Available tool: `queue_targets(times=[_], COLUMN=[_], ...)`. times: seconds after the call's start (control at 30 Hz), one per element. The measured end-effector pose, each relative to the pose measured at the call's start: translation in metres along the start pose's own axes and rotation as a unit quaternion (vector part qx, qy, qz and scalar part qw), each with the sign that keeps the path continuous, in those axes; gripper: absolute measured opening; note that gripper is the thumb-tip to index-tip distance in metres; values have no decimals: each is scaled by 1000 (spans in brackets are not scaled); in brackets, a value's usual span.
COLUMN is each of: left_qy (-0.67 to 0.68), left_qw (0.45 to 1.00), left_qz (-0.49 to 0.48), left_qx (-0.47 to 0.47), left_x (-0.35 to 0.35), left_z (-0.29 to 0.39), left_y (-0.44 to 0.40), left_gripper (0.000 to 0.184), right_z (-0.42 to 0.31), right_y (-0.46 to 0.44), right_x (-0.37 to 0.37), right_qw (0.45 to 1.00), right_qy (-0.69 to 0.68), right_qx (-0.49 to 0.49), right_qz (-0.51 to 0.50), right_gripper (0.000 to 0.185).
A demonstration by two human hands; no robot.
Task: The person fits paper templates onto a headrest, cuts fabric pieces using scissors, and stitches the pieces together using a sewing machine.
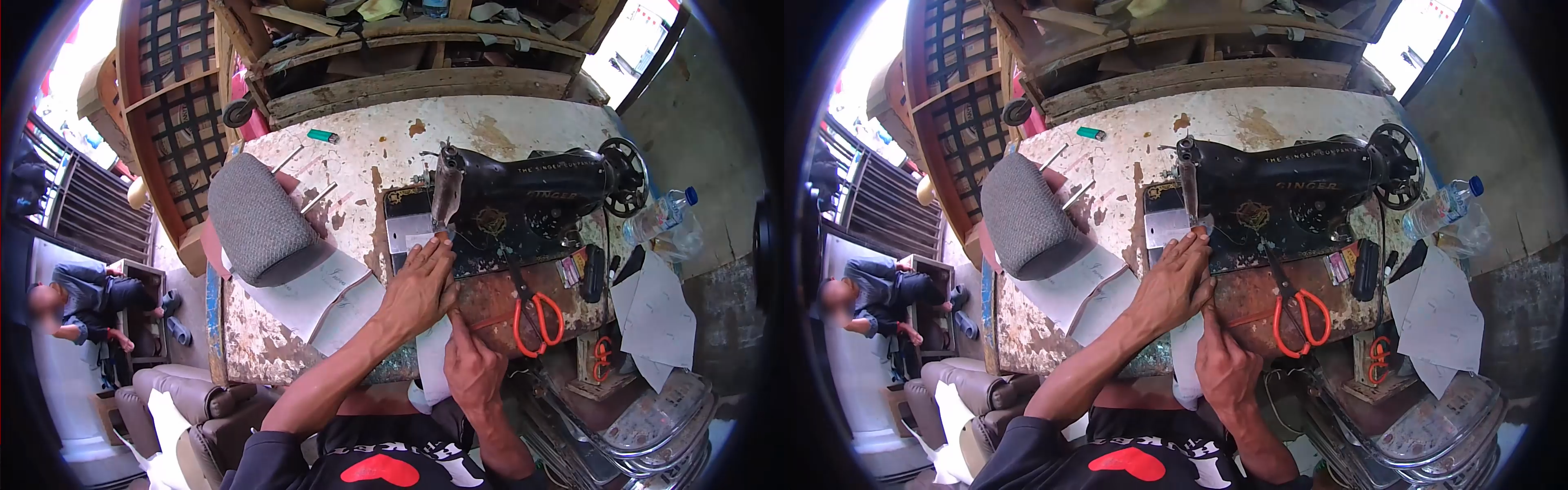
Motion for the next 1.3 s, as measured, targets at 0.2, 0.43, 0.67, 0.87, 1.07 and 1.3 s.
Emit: queue_targets(times=[0.2, 0.43, 0.67, 0.87, 1.07, 1.3], left_qy=[-41, -61, -56, -53, -52, -59], left_qw=[999, 998, 998, 998, 999, 998], left_qz=[2, -8, -15, 9, -3, -32], left_qx=[7, 13, 14, 11, 10, 8], left_x=[5, 5, -3, -8, -7, -3], left_z=[7, 7, -5, -7, -6, -3], left_y=[7, 8, -2, 3, 3, 1], left_gripper=[53, 55, 62, 61, 59, 59], right_z=[-1, 2, 1, 4, 7, 3], right_y=[0, 2, -9, -7, -9, -10], right_x=[12, 6, 3, 1, -2, 1], right_qw=[998, 997, 998, 996, 998, 998], right_qy=[-17, -45, -36, -27, -17, -38], right_qx=[-3, -13, 5, -36, -1, -18], right_qz=[-52, -63, -54, -82, -62, -49], right_gripper=[42, 42, 39, 37, 36, 35])
Point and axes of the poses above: each hand's wrist, its own y-axis away from the middle knuckle, its own x-axis out of the back of the hand, z = x × y, the point moved 3 cm from there along -y, towards the middle knuckle, and after that the axes turned 11 degrees about -y, right-handed, at the moved point
